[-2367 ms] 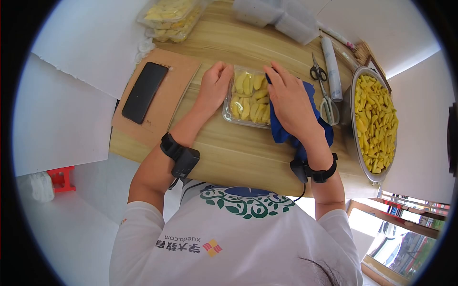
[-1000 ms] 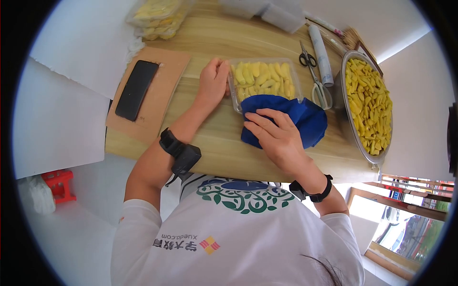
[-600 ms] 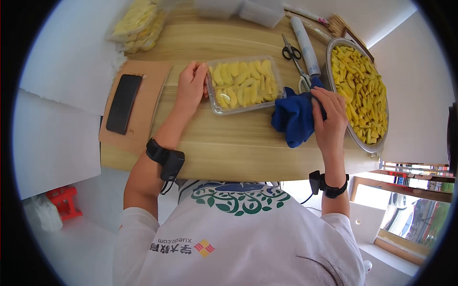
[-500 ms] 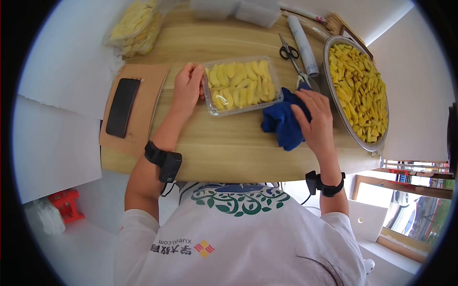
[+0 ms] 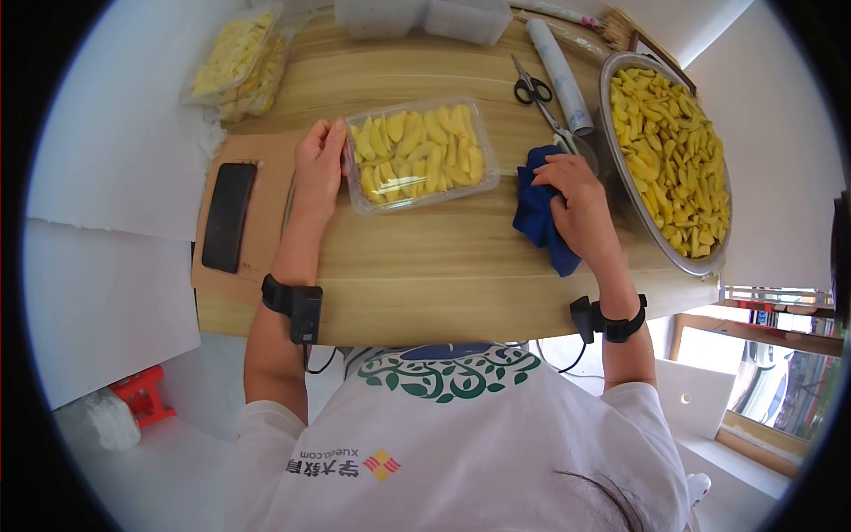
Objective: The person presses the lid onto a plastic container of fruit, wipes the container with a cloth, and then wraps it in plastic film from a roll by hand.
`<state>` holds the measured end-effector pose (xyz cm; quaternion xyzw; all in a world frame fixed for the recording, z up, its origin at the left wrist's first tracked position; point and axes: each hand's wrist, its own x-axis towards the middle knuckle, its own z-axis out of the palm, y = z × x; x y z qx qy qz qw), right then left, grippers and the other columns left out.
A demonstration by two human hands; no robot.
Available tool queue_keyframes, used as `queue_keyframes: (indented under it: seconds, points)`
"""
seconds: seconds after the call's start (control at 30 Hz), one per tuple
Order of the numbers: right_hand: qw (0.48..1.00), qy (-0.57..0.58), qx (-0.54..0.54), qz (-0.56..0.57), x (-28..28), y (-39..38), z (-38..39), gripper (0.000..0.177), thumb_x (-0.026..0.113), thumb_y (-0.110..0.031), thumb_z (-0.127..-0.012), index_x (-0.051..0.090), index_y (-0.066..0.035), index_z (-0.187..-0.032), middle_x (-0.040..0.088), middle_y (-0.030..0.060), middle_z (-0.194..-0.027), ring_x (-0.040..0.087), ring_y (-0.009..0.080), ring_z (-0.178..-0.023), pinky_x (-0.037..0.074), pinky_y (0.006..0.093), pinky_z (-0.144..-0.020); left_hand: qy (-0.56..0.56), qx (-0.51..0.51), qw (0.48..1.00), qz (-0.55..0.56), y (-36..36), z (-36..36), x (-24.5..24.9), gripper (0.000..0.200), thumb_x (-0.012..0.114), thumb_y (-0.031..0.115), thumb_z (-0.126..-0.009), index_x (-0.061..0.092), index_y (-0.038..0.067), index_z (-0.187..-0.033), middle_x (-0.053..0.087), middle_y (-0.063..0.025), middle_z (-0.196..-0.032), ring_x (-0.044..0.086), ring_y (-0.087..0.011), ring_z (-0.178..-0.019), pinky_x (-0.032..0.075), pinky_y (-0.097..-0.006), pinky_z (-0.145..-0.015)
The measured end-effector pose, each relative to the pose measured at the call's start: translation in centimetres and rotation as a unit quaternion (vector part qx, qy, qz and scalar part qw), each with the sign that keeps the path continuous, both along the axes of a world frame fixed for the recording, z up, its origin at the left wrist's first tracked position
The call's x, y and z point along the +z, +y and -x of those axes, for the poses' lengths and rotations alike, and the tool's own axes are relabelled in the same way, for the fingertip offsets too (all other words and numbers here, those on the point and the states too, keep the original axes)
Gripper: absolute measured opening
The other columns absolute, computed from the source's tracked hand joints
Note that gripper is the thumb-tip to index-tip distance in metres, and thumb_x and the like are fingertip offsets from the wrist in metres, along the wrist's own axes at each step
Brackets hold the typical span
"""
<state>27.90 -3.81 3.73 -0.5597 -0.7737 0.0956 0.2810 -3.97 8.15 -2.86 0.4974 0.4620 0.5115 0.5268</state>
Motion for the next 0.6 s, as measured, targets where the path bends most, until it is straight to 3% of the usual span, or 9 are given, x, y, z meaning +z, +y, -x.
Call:
queue_keyframes:
  seconds: [0.07,0.17,0.3,0.47,0.6]
  points:
    - [0.998,-0.036,-0.030,-0.032,0.3,0.4,-0.3,0.027,0.053,0.014,-0.063,0.062,0.000,-0.083,0.063,0.0134,-0.092,0.057,0.0332,-0.105,0.048,0.0408,-0.085,-0.004,0.009,1.000,0.017,-0.2,-0.2,0.4,0.024,0.054,0.024,-0.098,0.052,0.011,-0.078,0.043,0.0068,-0.065,0.036,-0.0022,-0.053,0.030,-0.0192,-0.048]
    - [0.991,-0.099,-0.066,-0.065,1.9,0.1,-1.0,0.020,0.055,0.012,-0.065,0.062,0.000,-0.078,0.063,0.0123,-0.088,0.058,0.0315,-0.102,0.049,0.0398,-0.080,-0.011,0.002,1.000,0.011,-0.1,-0.1,0.1,0.023,0.054,0.024,-0.098,0.053,0.011,-0.079,0.043,0.0069,-0.065,0.036,-0.0023,-0.053,0.030,-0.0191,-0.048]
    - [0.981,-0.180,-0.069,-0.029,4.0,-1.8,-0.5,0.015,0.055,0.009,-0.066,0.062,0.000,-0.076,0.064,0.0112,-0.087,0.058,0.0305,-0.101,0.049,0.0385,-0.080,-0.011,-0.002,1.000,0.001,-0.3,-0.2,0.2,0.023,0.054,0.025,-0.098,0.054,0.010,-0.081,0.043,0.0070,-0.065,0.036,-0.0021,-0.054,0.030,-0.0191,-0.048]
    - [0.994,-0.108,-0.003,-0.030,1.3,-2.5,2.3,0.020,0.061,0.001,-0.068,0.065,-0.004,-0.087,0.062,0.0072,-0.103,0.053,0.0277,-0.110,0.043,0.0426,-0.091,-0.016,0.004,1.000,0.012,-0.4,-0.3,0.5,0.028,0.052,0.026,-0.099,0.052,0.007,-0.079,0.044,0.0047,-0.064,0.038,-0.0035,-0.052,0.032,-0.0198,-0.049]
    - [0.986,-0.157,-0.025,-0.050,-0.2,-2.5,3.3,0.024,0.063,-0.001,-0.068,0.065,-0.006,-0.092,0.060,0.0053,-0.111,0.049,0.0260,-0.114,0.041,0.0433,-0.092,-0.019,-0.002,1.000,0.003,-0.2,-0.2,0.0,0.027,0.051,0.025,-0.099,0.052,0.008,-0.079,0.044,0.0046,-0.064,0.039,-0.0035,-0.052,0.032,-0.0197,-0.049]
